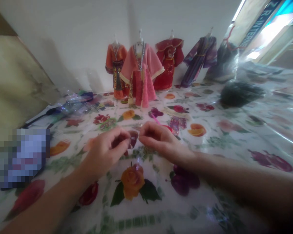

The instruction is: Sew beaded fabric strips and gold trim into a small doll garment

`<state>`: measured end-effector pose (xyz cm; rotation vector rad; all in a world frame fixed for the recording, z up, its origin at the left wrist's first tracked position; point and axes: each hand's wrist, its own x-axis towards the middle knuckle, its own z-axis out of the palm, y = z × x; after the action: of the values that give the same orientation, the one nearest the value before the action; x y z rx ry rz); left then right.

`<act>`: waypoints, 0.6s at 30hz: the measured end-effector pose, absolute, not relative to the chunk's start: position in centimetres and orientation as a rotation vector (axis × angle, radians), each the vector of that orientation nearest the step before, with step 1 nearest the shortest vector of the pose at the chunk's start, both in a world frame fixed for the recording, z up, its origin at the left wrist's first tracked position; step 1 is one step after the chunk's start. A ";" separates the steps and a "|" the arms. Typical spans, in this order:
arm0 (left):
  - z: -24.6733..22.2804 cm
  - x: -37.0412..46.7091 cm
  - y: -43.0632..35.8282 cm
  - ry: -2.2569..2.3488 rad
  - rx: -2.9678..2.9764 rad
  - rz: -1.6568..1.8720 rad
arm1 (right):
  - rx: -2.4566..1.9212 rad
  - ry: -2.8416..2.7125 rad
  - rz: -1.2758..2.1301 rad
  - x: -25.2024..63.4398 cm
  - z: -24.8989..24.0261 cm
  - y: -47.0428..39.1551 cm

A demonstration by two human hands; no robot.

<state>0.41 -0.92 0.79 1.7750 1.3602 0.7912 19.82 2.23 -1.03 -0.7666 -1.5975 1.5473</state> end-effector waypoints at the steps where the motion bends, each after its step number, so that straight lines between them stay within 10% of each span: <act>1: 0.8 0.5 -1.0 1.360 1.805 0.790 | -0.746 -1.625 1.550 19.8 -1.0 2.1; 18: 0.9 1.0 -1.6 1.380 2.219 0.681 | -0.672 -1.768 1.538 19.7 -2.1 2.6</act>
<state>1.04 -1.64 0.94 2.2194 1.3796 0.6814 19.66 2.65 -2.06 -0.6720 -1.7676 1.5378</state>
